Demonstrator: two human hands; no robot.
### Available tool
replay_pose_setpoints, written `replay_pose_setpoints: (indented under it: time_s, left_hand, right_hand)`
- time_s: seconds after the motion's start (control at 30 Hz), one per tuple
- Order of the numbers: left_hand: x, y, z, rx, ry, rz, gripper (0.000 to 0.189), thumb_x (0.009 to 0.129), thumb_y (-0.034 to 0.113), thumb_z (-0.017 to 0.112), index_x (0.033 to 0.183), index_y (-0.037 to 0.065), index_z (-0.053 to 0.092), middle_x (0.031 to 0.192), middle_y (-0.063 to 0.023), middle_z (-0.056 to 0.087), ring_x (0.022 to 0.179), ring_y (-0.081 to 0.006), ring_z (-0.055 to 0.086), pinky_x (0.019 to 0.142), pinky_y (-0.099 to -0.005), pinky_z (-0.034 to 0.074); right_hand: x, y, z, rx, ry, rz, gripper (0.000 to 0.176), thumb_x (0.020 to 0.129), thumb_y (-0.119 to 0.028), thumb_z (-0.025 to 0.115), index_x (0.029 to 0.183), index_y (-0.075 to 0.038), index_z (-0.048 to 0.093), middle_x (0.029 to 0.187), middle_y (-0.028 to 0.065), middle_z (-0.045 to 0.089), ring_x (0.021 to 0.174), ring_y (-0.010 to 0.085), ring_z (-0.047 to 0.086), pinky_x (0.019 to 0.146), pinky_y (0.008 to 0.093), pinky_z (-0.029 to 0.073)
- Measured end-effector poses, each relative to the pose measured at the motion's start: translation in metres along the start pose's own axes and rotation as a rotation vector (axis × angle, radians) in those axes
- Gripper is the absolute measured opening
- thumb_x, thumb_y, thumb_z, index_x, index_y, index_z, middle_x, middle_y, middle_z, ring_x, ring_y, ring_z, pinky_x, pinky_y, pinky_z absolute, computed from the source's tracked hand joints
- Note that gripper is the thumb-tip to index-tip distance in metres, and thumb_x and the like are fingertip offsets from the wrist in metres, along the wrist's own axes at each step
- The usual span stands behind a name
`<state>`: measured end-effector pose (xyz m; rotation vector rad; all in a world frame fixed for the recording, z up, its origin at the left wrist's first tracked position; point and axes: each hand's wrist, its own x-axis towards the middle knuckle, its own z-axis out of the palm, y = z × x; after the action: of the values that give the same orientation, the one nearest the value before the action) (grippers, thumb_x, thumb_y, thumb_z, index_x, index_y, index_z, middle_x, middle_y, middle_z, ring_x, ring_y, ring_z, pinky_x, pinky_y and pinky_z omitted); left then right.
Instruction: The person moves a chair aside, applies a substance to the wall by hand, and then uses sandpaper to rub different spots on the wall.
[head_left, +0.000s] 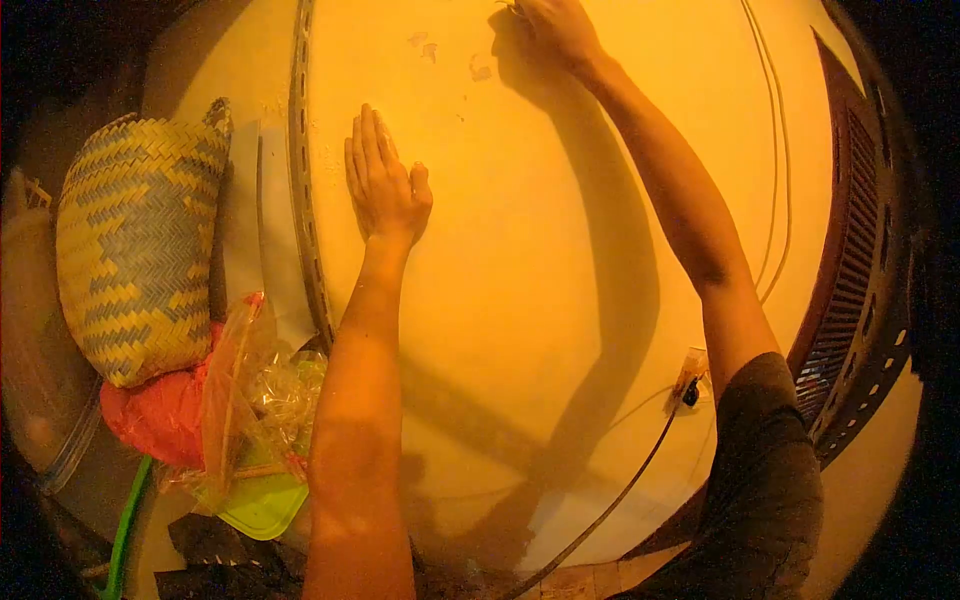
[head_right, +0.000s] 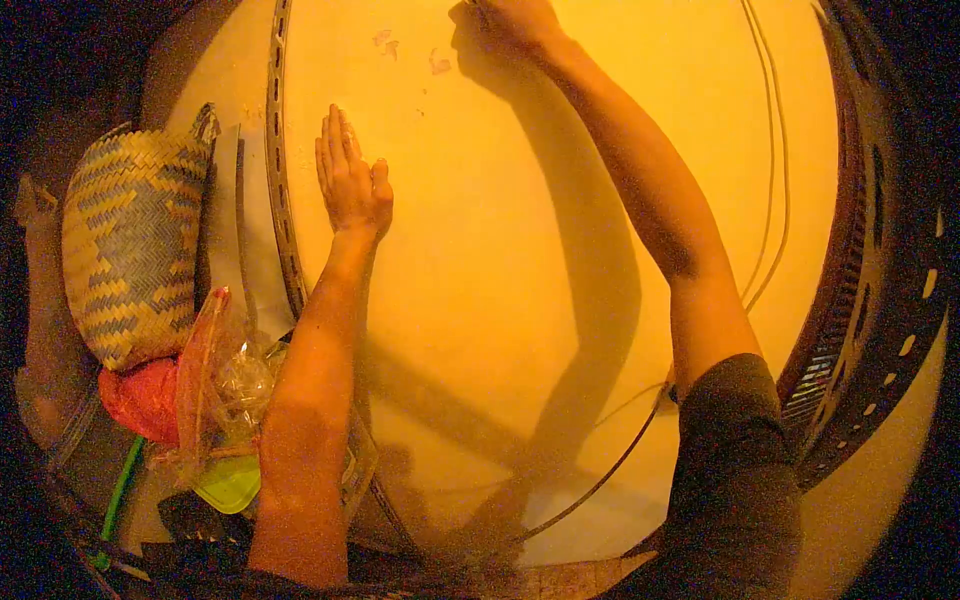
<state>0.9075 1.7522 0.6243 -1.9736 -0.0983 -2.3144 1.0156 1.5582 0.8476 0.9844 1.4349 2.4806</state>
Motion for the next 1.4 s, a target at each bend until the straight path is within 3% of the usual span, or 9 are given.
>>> replay_pose_setpoints:
  time_s: [0.1, 0.17, 0.33, 0.4, 0.47, 0.57, 1.13, 1.23, 1.4]
  left_hand:
    - [-0.002, 0.001, -0.001, 0.002, -0.006, -0.008, 0.08, 0.086, 0.021, 0.054, 0.156, -0.008, 0.025, 0.165, -0.0221, 0.023, 0.153, -0.0376, 0.022, 0.127, -0.0478, 0.013]
    - [-0.001, 0.003, -0.002, -0.02, -0.005, -0.014, 0.081, 0.086, 0.02, 0.054, 0.156, -0.008, 0.024, 0.166, -0.022, 0.023, 0.153, -0.038, 0.022, 0.127, -0.0476, 0.013]
    - [-0.002, 0.006, -0.003, 0.019, -0.019, -0.008, 0.08, 0.086, 0.018, 0.054, 0.156, -0.009, 0.024, 0.166, -0.0217, 0.022, 0.152, -0.0383, 0.023, 0.127, -0.0474, 0.013]
    - [0.0, 0.004, -0.003, 0.026, -0.017, -0.005, 0.08, 0.086, 0.017, 0.054, 0.156, -0.009, 0.024, 0.166, -0.0216, 0.022, 0.152, -0.0383, 0.023, 0.127, -0.0473, 0.014]
    - [-0.001, 0.004, -0.002, 0.0, -0.01, -0.004, 0.08, 0.086, 0.017, 0.054, 0.156, -0.009, 0.024, 0.166, -0.0214, 0.022, 0.152, -0.0386, 0.023, 0.127, -0.0471, 0.014]
    - [0.0, 0.004, -0.003, 0.001, -0.025, -0.006, 0.081, 0.086, 0.017, 0.054, 0.156, -0.008, 0.023, 0.166, -0.0214, 0.022, 0.152, -0.0392, 0.023, 0.127, -0.047, 0.014]
    - [-0.002, 0.002, 0.001, -0.014, -0.004, 0.01, 0.08, 0.087, 0.021, 0.051, 0.156, -0.01, 0.023, 0.166, -0.0212, 0.021, 0.154, -0.0374, 0.02, 0.127, -0.0469, 0.012]
    - [0.0, 0.001, 0.001, -0.015, -0.016, 0.005, 0.08, 0.087, 0.02, 0.05, 0.155, -0.01, 0.024, 0.167, -0.021, 0.021, 0.154, -0.037, 0.02, 0.127, -0.0471, 0.012]
    - [-0.002, -0.001, 0.003, -0.007, -0.011, 0.007, 0.08, 0.086, 0.021, 0.051, 0.155, -0.01, 0.025, 0.166, -0.021, 0.021, 0.154, -0.0373, 0.02, 0.127, -0.0476, 0.012]
  right_hand:
    - [-0.021, -0.066, 0.0, 0.511, -0.45, 0.365, 0.02, 0.081, -0.018, 0.066, 0.092, -0.001, 0.063, 0.097, 0.02, 0.067, 0.093, 0.038, 0.062, 0.085, 0.048, 0.052]
    - [-0.04, -0.12, -0.014, 0.505, 0.006, -0.349, 0.012, 0.084, -0.01, 0.06, 0.088, 0.001, 0.064, 0.09, 0.0154, 0.062, 0.092, 0.0366, 0.06, 0.089, 0.0455, 0.053]
    - [-0.031, -0.008, 0.038, 0.627, -0.146, 0.393, 0.015, 0.084, -0.017, 0.063, 0.088, -0.003, 0.068, 0.088, 0.0165, 0.069, 0.092, 0.0379, 0.064, 0.082, 0.0499, 0.055]
    - [-0.005, -0.02, -0.039, 0.09, 0.075, 0.12, 0.016, 0.078, -0.016, 0.059, 0.068, -0.011, 0.048, 0.073, 0.0118, 0.052, 0.077, 0.0323, 0.051, 0.075, 0.041, 0.041]
    - [0.015, -0.072, -0.129, 0.26, -0.353, 0.078, 0.015, 0.08, -0.015, 0.065, 0.088, -0.003, 0.068, 0.093, 0.0163, 0.066, 0.091, 0.037, 0.06, 0.085, 0.0478, 0.05]
    - [-0.035, -0.123, -0.038, 0.479, 0.089, -0.242, 0.007, 0.082, -0.009, 0.061, 0.086, -0.003, 0.061, 0.094, 0.0155, 0.062, 0.096, 0.0368, 0.06, 0.09, 0.046, 0.053]
    - [-0.038, -0.059, -0.049, 0.067, -0.446, 0.16, 0.007, 0.079, -0.006, 0.062, 0.085, -0.002, 0.062, 0.091, 0.0127, 0.064, 0.09, 0.0323, 0.06, 0.079, 0.0431, 0.052]
    - [-0.047, -0.006, -0.037, 0.254, 0.016, 0.275, 0.005, 0.082, -0.008, 0.061, 0.085, -0.004, 0.061, 0.09, 0.0126, 0.062, 0.091, 0.0349, 0.059, 0.081, 0.0453, 0.051]
    - [-0.083, -0.113, -0.051, 0.475, -0.16, -0.133, 0.013, 0.082, -0.012, 0.062, 0.092, -0.004, 0.065, 0.103, 0.0123, 0.068, 0.104, 0.0336, 0.062, 0.093, 0.045, 0.053]
